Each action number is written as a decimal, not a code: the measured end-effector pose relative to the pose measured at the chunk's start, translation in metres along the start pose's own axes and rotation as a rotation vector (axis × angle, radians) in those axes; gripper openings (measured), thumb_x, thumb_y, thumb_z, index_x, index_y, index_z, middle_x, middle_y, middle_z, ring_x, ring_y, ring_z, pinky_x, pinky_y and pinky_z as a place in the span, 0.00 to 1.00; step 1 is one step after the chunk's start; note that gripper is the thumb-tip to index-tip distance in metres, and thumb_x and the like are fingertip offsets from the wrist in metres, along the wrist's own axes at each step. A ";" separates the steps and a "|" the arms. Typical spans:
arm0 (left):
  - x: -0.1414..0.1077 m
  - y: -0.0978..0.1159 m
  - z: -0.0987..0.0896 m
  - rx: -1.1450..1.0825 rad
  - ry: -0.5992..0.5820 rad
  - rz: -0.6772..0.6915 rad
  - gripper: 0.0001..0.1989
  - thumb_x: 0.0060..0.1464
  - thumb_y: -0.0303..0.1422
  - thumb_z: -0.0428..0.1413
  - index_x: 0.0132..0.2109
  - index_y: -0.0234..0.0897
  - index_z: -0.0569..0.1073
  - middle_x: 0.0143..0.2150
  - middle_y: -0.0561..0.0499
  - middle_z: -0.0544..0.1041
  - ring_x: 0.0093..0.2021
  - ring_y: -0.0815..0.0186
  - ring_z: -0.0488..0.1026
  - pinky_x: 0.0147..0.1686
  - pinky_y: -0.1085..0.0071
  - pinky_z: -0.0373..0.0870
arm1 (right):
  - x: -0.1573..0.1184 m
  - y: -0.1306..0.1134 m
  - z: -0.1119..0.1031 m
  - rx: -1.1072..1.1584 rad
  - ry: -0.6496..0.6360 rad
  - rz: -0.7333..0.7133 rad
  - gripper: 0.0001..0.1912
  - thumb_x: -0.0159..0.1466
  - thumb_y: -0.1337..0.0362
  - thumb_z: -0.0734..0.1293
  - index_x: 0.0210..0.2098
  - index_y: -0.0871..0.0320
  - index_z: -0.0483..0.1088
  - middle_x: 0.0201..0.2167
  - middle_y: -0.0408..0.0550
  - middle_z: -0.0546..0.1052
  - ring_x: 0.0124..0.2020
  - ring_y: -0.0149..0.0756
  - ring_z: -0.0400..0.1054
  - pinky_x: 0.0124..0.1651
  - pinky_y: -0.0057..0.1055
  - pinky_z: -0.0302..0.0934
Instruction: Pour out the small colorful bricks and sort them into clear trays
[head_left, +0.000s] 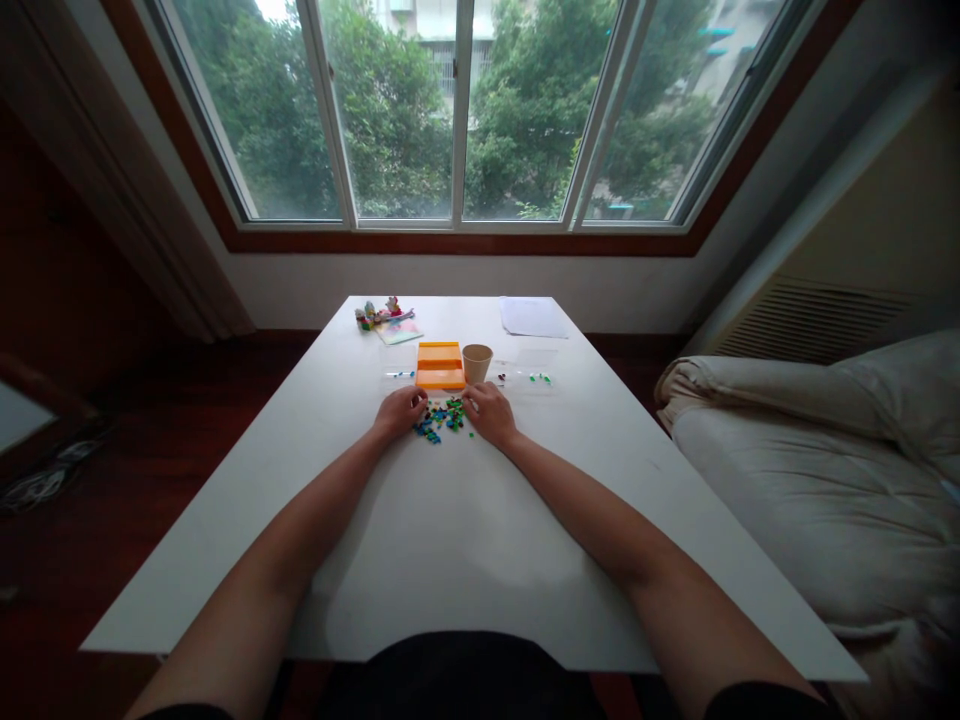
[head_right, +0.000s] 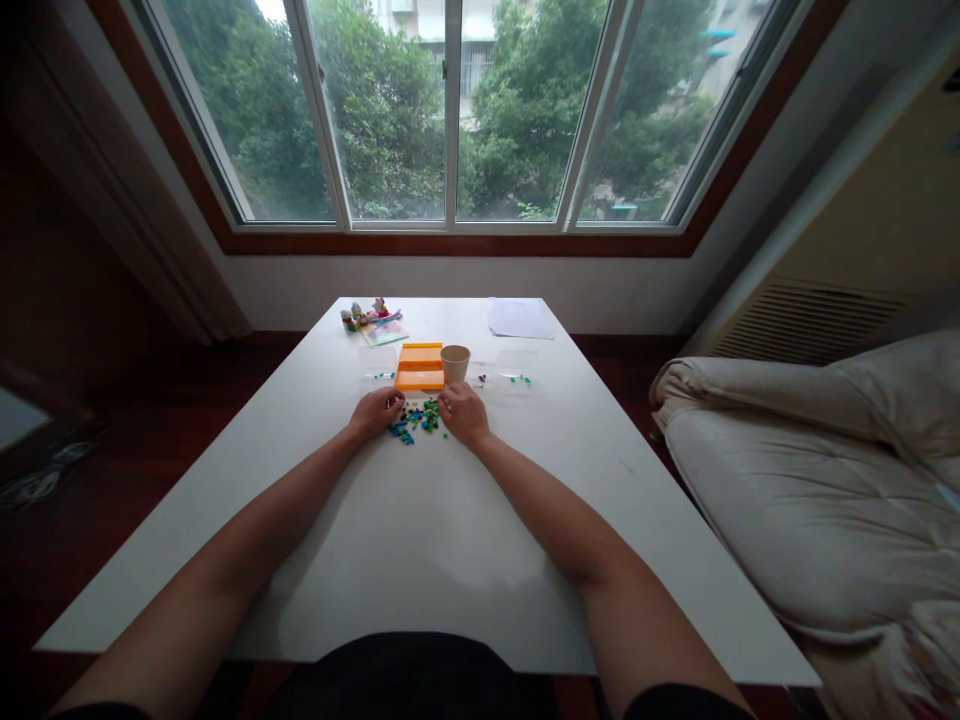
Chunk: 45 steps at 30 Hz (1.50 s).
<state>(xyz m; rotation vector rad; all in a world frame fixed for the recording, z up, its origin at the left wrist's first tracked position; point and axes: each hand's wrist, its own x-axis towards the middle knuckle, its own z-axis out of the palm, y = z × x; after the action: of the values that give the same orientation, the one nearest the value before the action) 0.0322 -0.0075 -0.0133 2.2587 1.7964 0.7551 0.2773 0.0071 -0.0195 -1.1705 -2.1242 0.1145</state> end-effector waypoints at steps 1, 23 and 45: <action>-0.002 0.002 0.000 0.008 0.011 0.029 0.09 0.60 0.37 0.54 0.41 0.41 0.77 0.37 0.49 0.77 0.38 0.62 0.71 0.37 0.67 0.65 | 0.000 0.002 0.000 0.011 0.011 0.026 0.09 0.68 0.64 0.63 0.40 0.55 0.76 0.43 0.53 0.76 0.49 0.45 0.65 0.53 0.38 0.60; -0.014 0.029 0.009 0.072 -0.089 0.346 0.19 0.63 0.40 0.55 0.59 0.45 0.71 0.60 0.44 0.70 0.58 0.54 0.66 0.58 0.56 0.63 | -0.001 0.011 0.000 0.112 -0.167 -0.105 0.17 0.67 0.68 0.64 0.54 0.51 0.74 0.56 0.51 0.75 0.59 0.43 0.66 0.63 0.43 0.59; 0.019 0.011 0.013 0.079 -0.073 0.499 0.16 0.63 0.37 0.54 0.56 0.44 0.74 0.49 0.44 0.74 0.49 0.58 0.70 0.51 0.61 0.68 | -0.001 0.022 0.011 0.085 -0.201 -0.204 0.22 0.69 0.61 0.66 0.62 0.48 0.68 0.56 0.49 0.75 0.57 0.43 0.68 0.61 0.42 0.62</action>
<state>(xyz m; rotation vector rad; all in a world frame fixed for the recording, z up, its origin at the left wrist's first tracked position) 0.0503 0.0098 -0.0142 2.7864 1.2565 0.6661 0.2863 0.0219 -0.0362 -0.9195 -2.3777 0.2351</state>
